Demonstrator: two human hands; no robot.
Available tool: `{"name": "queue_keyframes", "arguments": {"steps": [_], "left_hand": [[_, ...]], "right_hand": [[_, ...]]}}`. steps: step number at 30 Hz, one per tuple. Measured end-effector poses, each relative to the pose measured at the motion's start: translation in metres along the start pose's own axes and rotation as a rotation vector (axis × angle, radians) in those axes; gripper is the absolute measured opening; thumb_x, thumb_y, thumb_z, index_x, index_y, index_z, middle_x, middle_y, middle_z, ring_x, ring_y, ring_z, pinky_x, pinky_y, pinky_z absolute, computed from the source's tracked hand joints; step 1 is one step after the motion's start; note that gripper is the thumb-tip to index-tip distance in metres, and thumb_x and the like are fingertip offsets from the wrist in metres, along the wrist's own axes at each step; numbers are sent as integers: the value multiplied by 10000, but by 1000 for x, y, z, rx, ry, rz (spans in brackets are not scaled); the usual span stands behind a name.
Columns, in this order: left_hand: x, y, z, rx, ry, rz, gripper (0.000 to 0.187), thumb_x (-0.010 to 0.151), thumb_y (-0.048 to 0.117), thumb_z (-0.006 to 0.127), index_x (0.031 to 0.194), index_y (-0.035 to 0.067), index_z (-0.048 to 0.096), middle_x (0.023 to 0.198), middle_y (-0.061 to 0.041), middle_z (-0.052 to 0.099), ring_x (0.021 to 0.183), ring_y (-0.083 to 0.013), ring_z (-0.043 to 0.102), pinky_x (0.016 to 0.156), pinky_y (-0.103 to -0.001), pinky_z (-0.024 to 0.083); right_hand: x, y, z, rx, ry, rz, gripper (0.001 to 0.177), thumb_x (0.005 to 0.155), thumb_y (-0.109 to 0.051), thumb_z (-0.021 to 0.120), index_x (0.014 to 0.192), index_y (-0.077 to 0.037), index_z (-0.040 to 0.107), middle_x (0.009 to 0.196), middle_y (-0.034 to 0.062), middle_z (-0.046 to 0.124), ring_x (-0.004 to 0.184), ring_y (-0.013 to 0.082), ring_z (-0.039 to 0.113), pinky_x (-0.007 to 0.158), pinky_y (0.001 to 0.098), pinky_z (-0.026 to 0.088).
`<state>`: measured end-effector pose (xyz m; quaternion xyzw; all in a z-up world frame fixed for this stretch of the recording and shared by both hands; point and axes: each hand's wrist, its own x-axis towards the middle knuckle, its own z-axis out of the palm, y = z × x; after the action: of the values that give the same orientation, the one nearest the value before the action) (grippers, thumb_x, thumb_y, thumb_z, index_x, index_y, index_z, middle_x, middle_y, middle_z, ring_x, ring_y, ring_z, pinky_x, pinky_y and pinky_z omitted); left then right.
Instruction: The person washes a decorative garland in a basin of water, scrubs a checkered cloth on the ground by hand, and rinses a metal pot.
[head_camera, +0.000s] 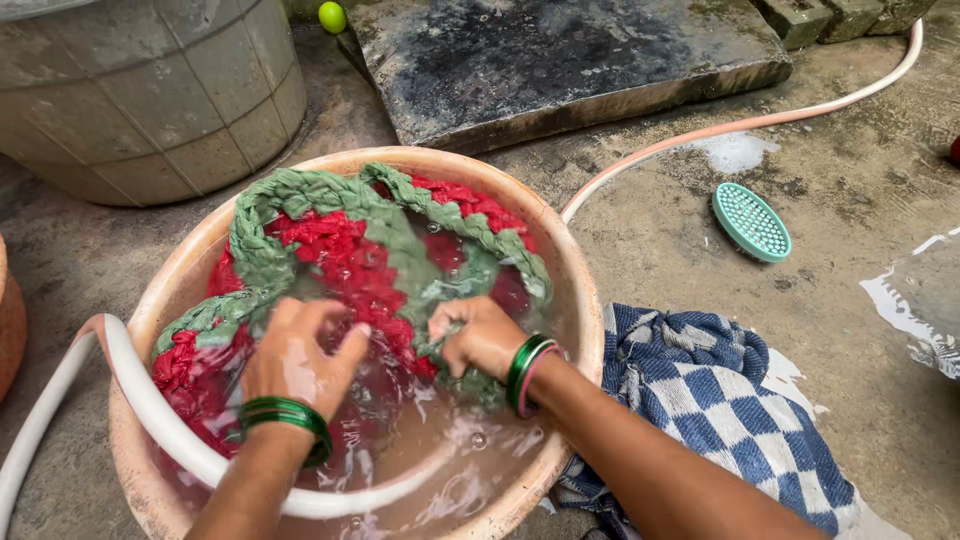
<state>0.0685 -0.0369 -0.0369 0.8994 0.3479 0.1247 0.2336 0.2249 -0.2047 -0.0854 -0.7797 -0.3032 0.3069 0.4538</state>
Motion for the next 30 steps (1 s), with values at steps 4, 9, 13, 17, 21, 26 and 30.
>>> {"name": "queue_keyframes", "arguments": {"steps": [4, 9, 13, 17, 21, 26, 30], "left_hand": [[37, 2, -8, 111, 223, 133, 745, 740, 589, 772, 1369, 227, 600, 1437, -103, 463, 1328, -391, 429, 1027, -598, 381], [76, 15, -11, 129, -343, -175, 912, 762, 871, 432, 1570, 486, 255, 1707, 87, 107, 1551, -320, 157, 1170, -795, -3], [76, 21, -4, 471, -628, -158, 1070, 677, 964, 467, 1602, 503, 193, 1739, 75, 107, 1598, -359, 86, 1188, -799, 16], [75, 22, 12, 688, -756, -145, 1217, 627, 935, 638, 1624, 521, 77, 1736, 94, 98, 1598, -394, 44, 1175, -797, 105], [84, 13, 21, 712, -762, -139, 1284, 622, 892, 771, 1619, 498, 65, 1735, 66, 12, 1584, -408, -40, 1167, -775, 94], [102, -3, 55, 757, -726, -42, 1065, 814, 521, 709, 1633, 449, 31, 1746, 61, -38, 1547, -519, -22, 1068, -869, 100], [93, -11, 58, 740, -686, -81, 1290, 739, 698, 820, 1645, 345, -28, 1727, -23, -49, 1549, -436, -39, 1042, -869, -2]], "right_hand": [[4, 22, -21, 768, -95, -107, 394, 617, -48, 550, 967, 12, 722, 878, 56, 668, 807, 163, 611, 779, 270, 457], [-2, -1, -27, 1270, -4, -30, 311, 641, -68, 587, 935, -19, 673, 890, 114, 701, 810, 257, 651, 798, 385, 552], [-18, -26, -12, -93, 780, -302, 356, 773, -314, 781, 1052, -101, 720, 1015, 147, 659, 979, 277, 654, 876, 399, 538], [-22, -40, 3, -442, 731, -502, 585, 752, -471, 753, 1233, -141, 714, 1303, 244, 588, 1147, 389, 528, 935, 495, 477], [-4, -41, 18, -823, 217, -109, 616, 808, -565, 697, 1314, -215, 679, 1220, 186, 664, 1360, 413, 392, 1085, 624, 297], [40, -39, 21, -980, 27, -90, 783, 823, -652, 674, 1420, -154, 580, 1462, 236, 507, 1433, 455, 249, 1113, 687, 175], [73, -42, 13, -1051, -126, 143, 678, 853, -543, 658, 1371, -107, 629, 1439, 210, 590, 1442, 381, 415, 1132, 557, 357]]}}
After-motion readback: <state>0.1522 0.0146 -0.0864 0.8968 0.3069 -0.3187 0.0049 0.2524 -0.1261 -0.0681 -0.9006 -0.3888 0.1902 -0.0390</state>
